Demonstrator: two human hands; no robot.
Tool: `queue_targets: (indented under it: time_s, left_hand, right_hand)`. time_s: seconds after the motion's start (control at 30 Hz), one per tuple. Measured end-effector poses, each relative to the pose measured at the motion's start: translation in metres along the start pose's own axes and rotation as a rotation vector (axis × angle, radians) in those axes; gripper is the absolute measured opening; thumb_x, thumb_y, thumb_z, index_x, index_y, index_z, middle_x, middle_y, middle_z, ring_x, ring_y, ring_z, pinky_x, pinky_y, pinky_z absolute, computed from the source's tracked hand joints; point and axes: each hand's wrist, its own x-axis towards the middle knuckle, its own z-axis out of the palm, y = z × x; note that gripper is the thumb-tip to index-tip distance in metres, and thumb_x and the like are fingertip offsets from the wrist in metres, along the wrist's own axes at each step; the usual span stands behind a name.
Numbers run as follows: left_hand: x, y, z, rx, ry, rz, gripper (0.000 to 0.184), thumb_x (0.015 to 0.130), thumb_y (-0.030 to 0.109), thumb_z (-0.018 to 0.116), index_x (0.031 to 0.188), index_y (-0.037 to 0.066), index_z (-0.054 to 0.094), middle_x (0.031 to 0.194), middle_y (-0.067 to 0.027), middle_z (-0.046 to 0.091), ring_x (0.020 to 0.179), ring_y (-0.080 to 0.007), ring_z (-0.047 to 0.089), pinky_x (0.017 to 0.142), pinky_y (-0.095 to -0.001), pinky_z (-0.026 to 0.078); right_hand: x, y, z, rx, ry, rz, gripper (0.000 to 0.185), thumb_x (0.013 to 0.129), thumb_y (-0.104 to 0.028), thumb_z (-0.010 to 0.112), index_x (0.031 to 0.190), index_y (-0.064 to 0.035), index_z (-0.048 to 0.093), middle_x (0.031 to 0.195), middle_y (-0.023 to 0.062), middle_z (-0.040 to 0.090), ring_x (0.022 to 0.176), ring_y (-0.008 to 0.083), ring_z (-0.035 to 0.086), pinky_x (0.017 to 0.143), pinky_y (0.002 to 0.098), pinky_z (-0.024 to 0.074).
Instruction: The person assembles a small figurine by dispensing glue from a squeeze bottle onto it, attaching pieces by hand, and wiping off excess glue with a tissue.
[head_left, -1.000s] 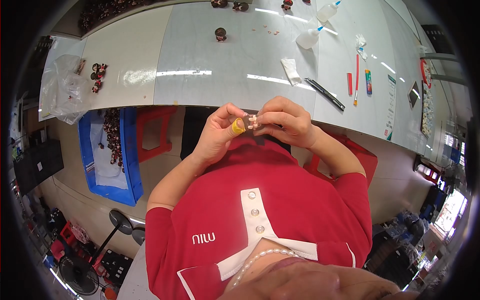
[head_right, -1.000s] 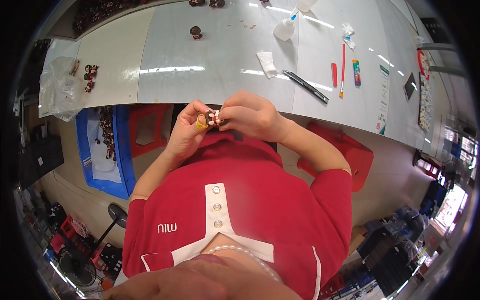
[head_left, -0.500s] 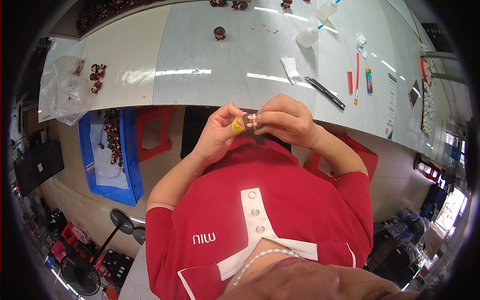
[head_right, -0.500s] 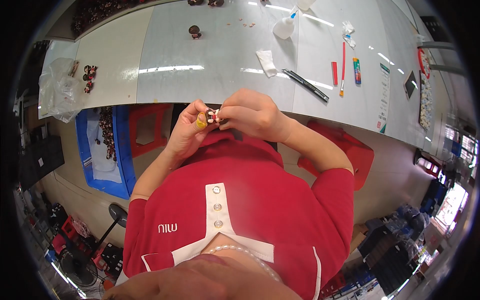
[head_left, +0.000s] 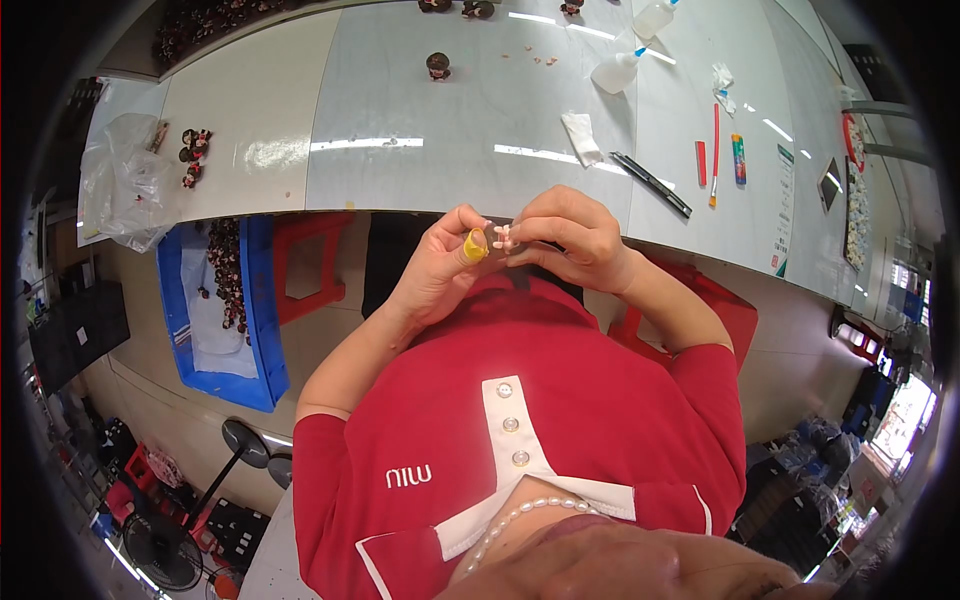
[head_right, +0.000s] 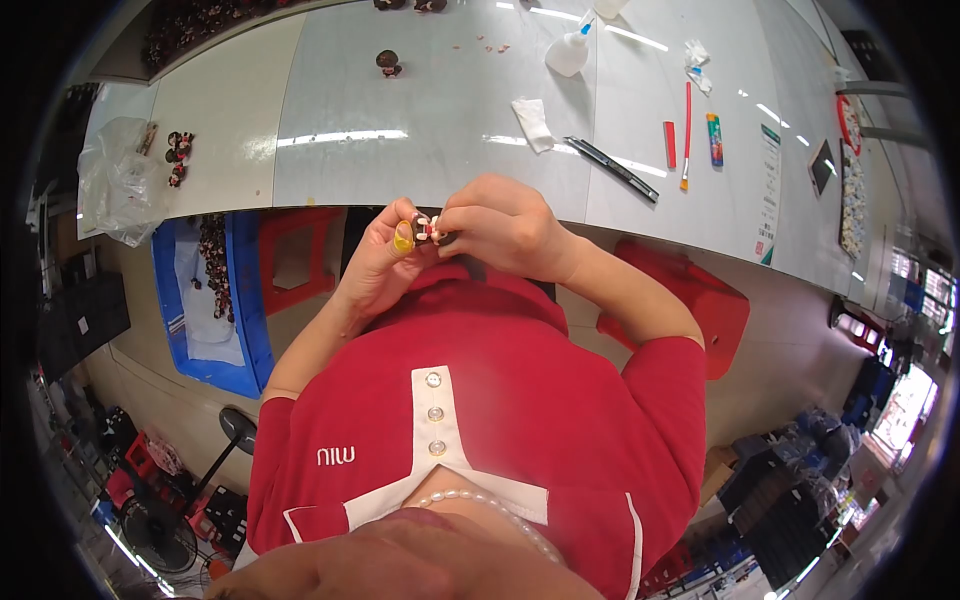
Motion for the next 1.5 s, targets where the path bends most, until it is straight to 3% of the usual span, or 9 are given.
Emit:
queue_targets:
  time_s: [0.17, 0.37, 0.47, 0.57, 0.7, 0.9, 1.13, 1.23, 1.5]
  left_hand:
    - [0.004, -0.009, -0.012, -0.094, -0.061, -0.018, 0.025, 0.085, 0.025, 0.067, 0.097, 0.010, 0.051, 0.098, -0.0038, 0.062, 0.096, -0.0149, 0.059, 0.093, -0.0385, 0.045]
    - [0.008, -0.009, -0.010, -0.182, -0.077, -0.104, 0.039, 0.082, 0.030, 0.070, 0.107, 0.009, 0.046, 0.109, -0.0117, 0.058, 0.097, -0.0219, 0.061, 0.098, -0.0429, 0.044]
    - [0.007, -0.005, -0.005, -0.149, -0.027, -0.092, 0.041, 0.082, 0.029, 0.070, 0.108, 0.008, 0.046, 0.109, -0.0165, 0.057, 0.101, -0.0255, 0.061, 0.097, -0.0432, 0.046]
    - [0.008, -0.006, -0.006, -0.155, -0.027, -0.069, 0.041, 0.082, 0.028, 0.070, 0.108, 0.007, 0.046, 0.111, -0.0204, 0.056, 0.103, -0.0273, 0.060, 0.094, -0.0404, 0.049]
    - [0.009, -0.007, -0.008, -0.151, -0.024, -0.054, 0.043, 0.082, 0.028, 0.070, 0.110, 0.006, 0.046, 0.113, -0.0218, 0.055, 0.101, -0.0257, 0.061, 0.090, -0.0358, 0.052]
    - [0.007, -0.008, -0.009, -0.165, -0.054, -0.133, 0.046, 0.082, 0.030, 0.070, 0.113, 0.005, 0.046, 0.112, -0.0204, 0.055, 0.100, -0.0242, 0.060, 0.088, -0.0331, 0.052]
    - [0.003, -0.011, -0.004, -0.207, -0.038, -0.188, 0.050, 0.082, 0.031, 0.070, 0.117, 0.004, 0.047, 0.111, -0.0116, 0.057, 0.106, -0.0209, 0.057, 0.092, -0.0360, 0.050]
    - [0.001, -0.015, -0.001, -0.194, -0.050, -0.190, 0.049, 0.081, 0.032, 0.070, 0.115, 0.004, 0.048, 0.110, -0.0101, 0.057, 0.105, -0.0202, 0.058, 0.092, -0.0363, 0.050]
    - [0.003, -0.009, -0.009, -0.101, -0.064, -0.148, 0.038, 0.080, 0.034, 0.070, 0.101, 0.007, 0.052, 0.098, -0.0096, 0.061, 0.097, -0.0214, 0.062, 0.086, -0.0343, 0.053]
  right_hand:
    - [-0.001, 0.002, 0.002, -0.006, 0.025, 0.026, 0.030, 0.060, -0.006, 0.078, 0.085, -0.0059, 0.062, 0.080, 0.0055, 0.060, 0.068, 0.0210, 0.059, 0.059, 0.0294, 0.0468]
    - [0.003, -0.002, -0.006, -0.113, -0.037, 0.069, 0.028, 0.065, -0.012, 0.076, 0.089, -0.0082, 0.063, 0.085, 0.0038, 0.062, 0.084, 0.0230, 0.058, 0.074, 0.0340, 0.0449]
    - [0.001, 0.015, -0.031, -0.257, -0.016, 0.191, 0.025, 0.070, -0.016, 0.072, 0.093, -0.0109, 0.064, 0.090, 0.0026, 0.063, 0.095, 0.0236, 0.055, 0.086, 0.0384, 0.0382]
    - [-0.002, 0.042, -0.048, -0.777, -0.022, 0.291, 0.021, 0.077, -0.018, 0.069, 0.095, -0.0096, 0.063, 0.090, 0.0030, 0.062, 0.096, 0.0231, 0.055, 0.091, 0.0390, 0.0342]
    - [-0.016, 0.062, -0.051, -0.809, -0.201, 0.419, 0.016, 0.076, -0.012, 0.069, 0.090, -0.0100, 0.064, 0.079, 0.0020, 0.059, 0.090, 0.0215, 0.055, 0.089, 0.0383, 0.0335]
    - [0.015, 0.011, -0.039, -0.149, -0.124, 0.222, 0.018, 0.070, -0.008, 0.072, 0.086, -0.0101, 0.065, 0.076, 0.0012, 0.057, 0.081, 0.0212, 0.053, 0.083, 0.0350, 0.0365]
    - [0.022, -0.008, -0.027, -0.166, -0.380, 0.016, 0.022, 0.067, -0.009, 0.073, 0.087, -0.0142, 0.065, 0.078, -0.0026, 0.052, 0.088, 0.0179, 0.050, 0.092, 0.0431, 0.0325]
    - [0.023, -0.009, -0.029, -0.162, -0.424, -0.009, 0.014, 0.073, -0.006, 0.066, 0.083, -0.0156, 0.064, 0.075, -0.0014, 0.053, 0.087, 0.0204, 0.051, 0.090, 0.0425, 0.0334]
    - [0.017, -0.007, -0.046, 0.128, -0.301, 0.181, 0.017, 0.069, -0.003, 0.070, 0.084, -0.0105, 0.065, 0.083, -0.0004, 0.055, 0.088, 0.0188, 0.050, 0.094, 0.0431, 0.0320]
